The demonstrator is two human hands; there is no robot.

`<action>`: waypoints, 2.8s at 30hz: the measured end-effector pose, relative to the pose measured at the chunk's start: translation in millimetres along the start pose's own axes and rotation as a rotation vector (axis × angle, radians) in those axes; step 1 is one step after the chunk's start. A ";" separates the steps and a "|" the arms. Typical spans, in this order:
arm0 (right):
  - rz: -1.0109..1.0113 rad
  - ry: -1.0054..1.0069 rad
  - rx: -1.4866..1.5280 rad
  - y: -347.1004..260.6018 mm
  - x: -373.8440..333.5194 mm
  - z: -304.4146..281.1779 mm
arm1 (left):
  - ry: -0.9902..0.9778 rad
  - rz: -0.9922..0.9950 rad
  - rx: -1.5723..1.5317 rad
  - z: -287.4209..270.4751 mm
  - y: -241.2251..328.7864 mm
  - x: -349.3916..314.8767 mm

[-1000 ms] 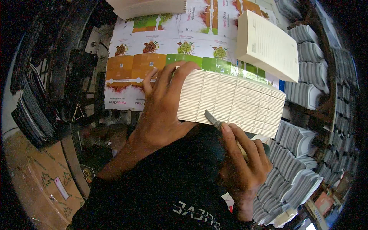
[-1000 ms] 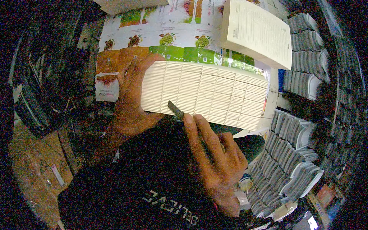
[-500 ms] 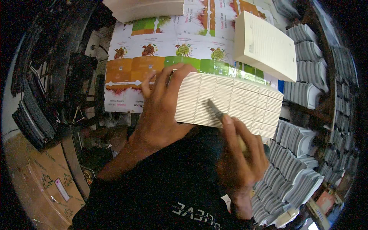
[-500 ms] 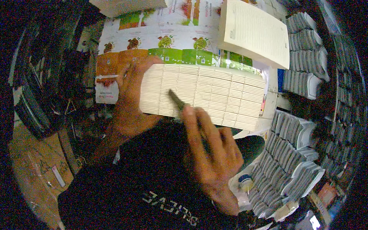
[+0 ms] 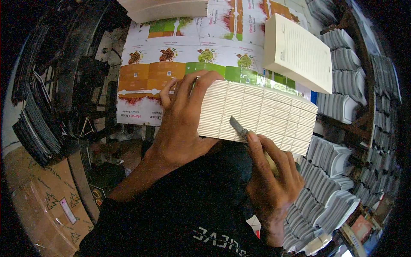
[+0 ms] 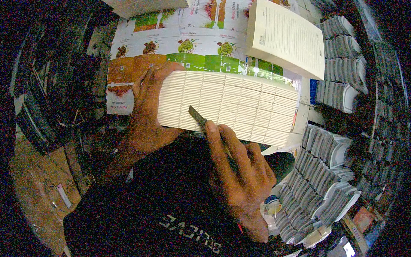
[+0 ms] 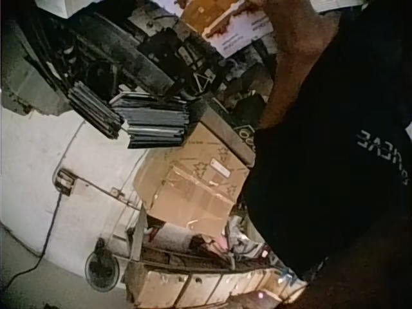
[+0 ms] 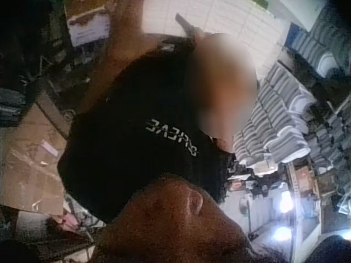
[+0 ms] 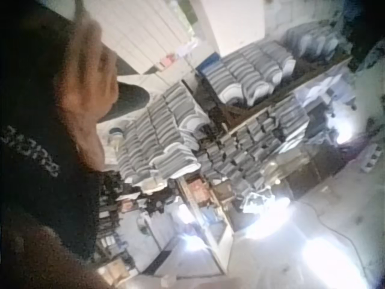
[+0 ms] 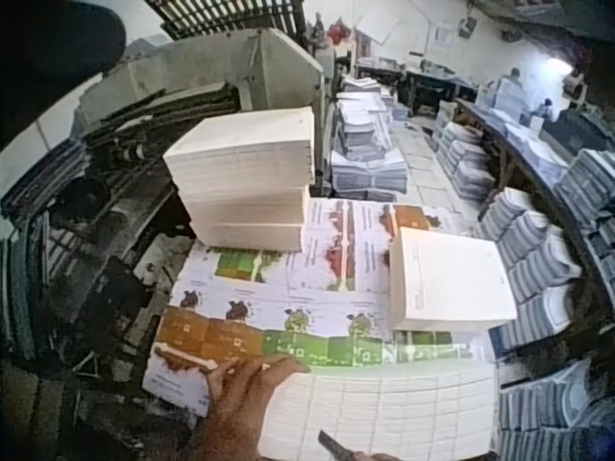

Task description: The person uses a small tool to scrape the edges of a stack of papers, repeatedly moving the tool across the stack while holding it by hand.

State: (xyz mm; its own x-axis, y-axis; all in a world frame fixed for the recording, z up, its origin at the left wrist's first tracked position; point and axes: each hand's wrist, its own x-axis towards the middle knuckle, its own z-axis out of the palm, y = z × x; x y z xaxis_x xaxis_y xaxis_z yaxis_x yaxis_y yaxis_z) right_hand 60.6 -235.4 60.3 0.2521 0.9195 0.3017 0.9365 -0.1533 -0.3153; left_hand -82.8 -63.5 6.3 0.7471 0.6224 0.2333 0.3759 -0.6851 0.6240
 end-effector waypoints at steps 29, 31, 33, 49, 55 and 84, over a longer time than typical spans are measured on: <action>0.030 0.010 0.059 9.6 9.0 -0.2 | 0.016 -0.021 -0.007 1.3 1.6 -3.2; 0.020 0.034 0.036 10.4 7.7 2.3 | 0.014 -0.016 0.000 1.8 2.5 -2.9; 0.015 0.052 0.012 6.8 8.8 2.1 | 0.017 -0.023 0.006 2.8 4.8 -2.4; 0.092 -0.005 0.107 2.6 21.3 -4.1 | 0.019 -0.042 -0.002 3.9 1.6 -4.2; 0.072 -0.006 0.080 9.1 19.7 1.0 | 0.024 -0.043 -0.003 4.7 0.8 -4.6; 0.006 0.026 0.051 18.9 24.9 3.7 | 0.025 -0.037 0.000 3.9 2.3 -3.6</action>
State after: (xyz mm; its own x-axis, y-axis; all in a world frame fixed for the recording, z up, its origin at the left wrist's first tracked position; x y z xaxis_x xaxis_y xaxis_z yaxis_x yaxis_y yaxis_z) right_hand 83.6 -214.0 58.5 0.2648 0.9088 0.3225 0.9214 -0.1398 -0.3627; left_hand -82.5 -68.7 4.0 0.7187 0.6566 0.2289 0.4027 -0.6614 0.6327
